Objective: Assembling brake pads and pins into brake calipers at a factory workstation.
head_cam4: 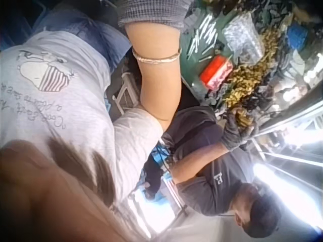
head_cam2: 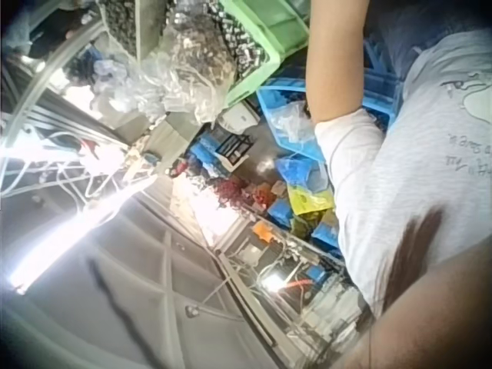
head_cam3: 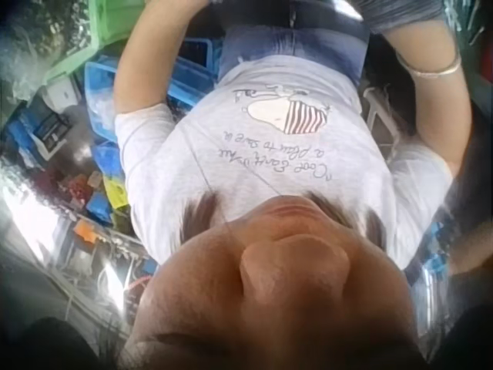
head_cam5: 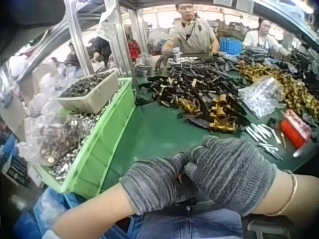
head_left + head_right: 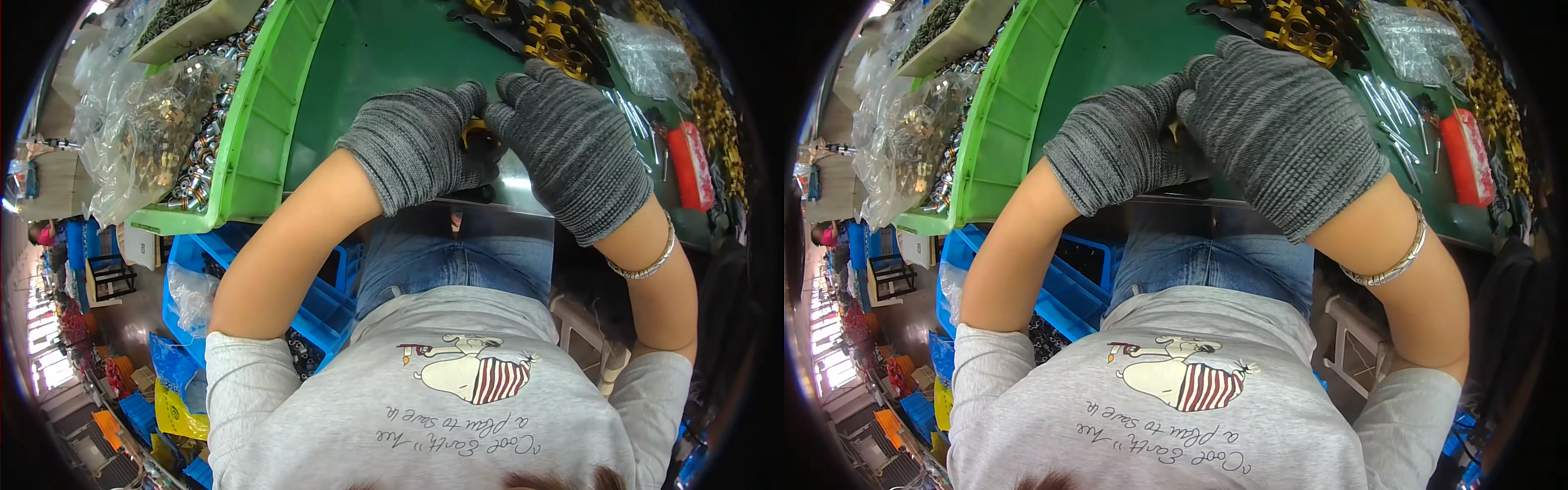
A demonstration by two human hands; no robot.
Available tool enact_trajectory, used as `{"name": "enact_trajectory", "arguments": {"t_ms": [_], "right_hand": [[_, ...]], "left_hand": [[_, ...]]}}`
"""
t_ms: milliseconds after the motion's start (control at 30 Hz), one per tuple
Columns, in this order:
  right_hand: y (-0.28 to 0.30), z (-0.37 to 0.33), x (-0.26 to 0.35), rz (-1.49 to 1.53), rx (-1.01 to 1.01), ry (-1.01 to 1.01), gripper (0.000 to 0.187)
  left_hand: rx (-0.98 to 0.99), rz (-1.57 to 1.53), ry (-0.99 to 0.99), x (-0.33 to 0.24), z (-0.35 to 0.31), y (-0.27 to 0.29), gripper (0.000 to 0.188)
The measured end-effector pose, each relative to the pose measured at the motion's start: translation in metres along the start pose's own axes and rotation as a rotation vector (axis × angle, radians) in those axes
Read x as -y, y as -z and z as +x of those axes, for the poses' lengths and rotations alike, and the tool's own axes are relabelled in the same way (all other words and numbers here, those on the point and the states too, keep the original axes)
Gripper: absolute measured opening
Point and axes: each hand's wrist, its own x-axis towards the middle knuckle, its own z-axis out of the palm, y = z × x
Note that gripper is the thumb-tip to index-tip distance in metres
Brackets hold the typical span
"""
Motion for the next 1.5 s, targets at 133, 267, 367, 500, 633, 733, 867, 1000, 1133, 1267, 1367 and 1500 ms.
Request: {"name": "enact_trajectory", "arguments": {"t_ms": [133, 267, 367, 500, 633, 733, 867, 1000, 1133, 1267, 1367, 1500], "right_hand": [[-0.013, -0.003, -0.004, 0.006, -0.066, 0.042, 0.028], [-0.003, 0.0, 0.005, 0.057, -0.028, -0.039, 0.027], [-0.001, 0.001, 0.008, 0.059, -0.001, -0.111, 0.026], [0.001, -0.009, 0.004, 0.131, -0.081, -0.137, 0.022], [-0.014, -0.038, -0.009, 0.639, -0.32, -0.377, 0.017], [-0.037, -0.067, -0.009, 1.145, -0.526, -0.651, 0.014], [-0.049, -0.069, 0.007, 1.395, -0.625, -0.787, 0.015], [-0.04, -0.058, 0.024, 1.494, -0.658, -0.764, 0.015], [-0.033, -0.055, 0.034, 1.507, -0.658, -0.729, 0.016], [-0.031, -0.055, 0.043, 1.473, -0.69, -0.703, 0.021], [-0.027, -0.054, 0.045, 1.494, -0.742, -0.672, 0.026], [-0.024, -0.054, 0.039, 1.67, -0.742, -0.664, 0.028]], "left_hand": [[-0.035, -0.022, -0.015, 0.004, 0.002, -0.003, 0.049], [-0.032, 0.028, -0.012, -0.003, 0.0, 0.002, 0.049], [-0.024, 0.046, -0.011, 0.001, 0.001, -0.003, 0.049], [-0.054, 0.061, 0.01, 0.0, -0.004, -0.007, 0.052], [-0.199, -0.141, -0.037, 0.009, -0.018, -0.006, 0.052], [-0.342, -0.454, -0.091, 0.015, -0.025, -0.017, 0.05], [-0.541, -0.977, -0.177, 0.017, -0.023, -0.027, 0.05], [-0.589, -1.204, -0.211, 0.008, -0.028, -0.038, 0.05], [-0.596, -1.225, -0.179, 0.002, -0.034, -0.045, 0.049], [-0.531, -1.292, -0.139, -0.008, -0.04, -0.05, 0.046], [-0.507, -1.331, -0.114, -0.012, -0.042, -0.051, 0.045], [-0.495, -1.537, -0.183, -0.012, -0.041, -0.051, 0.045]]}}
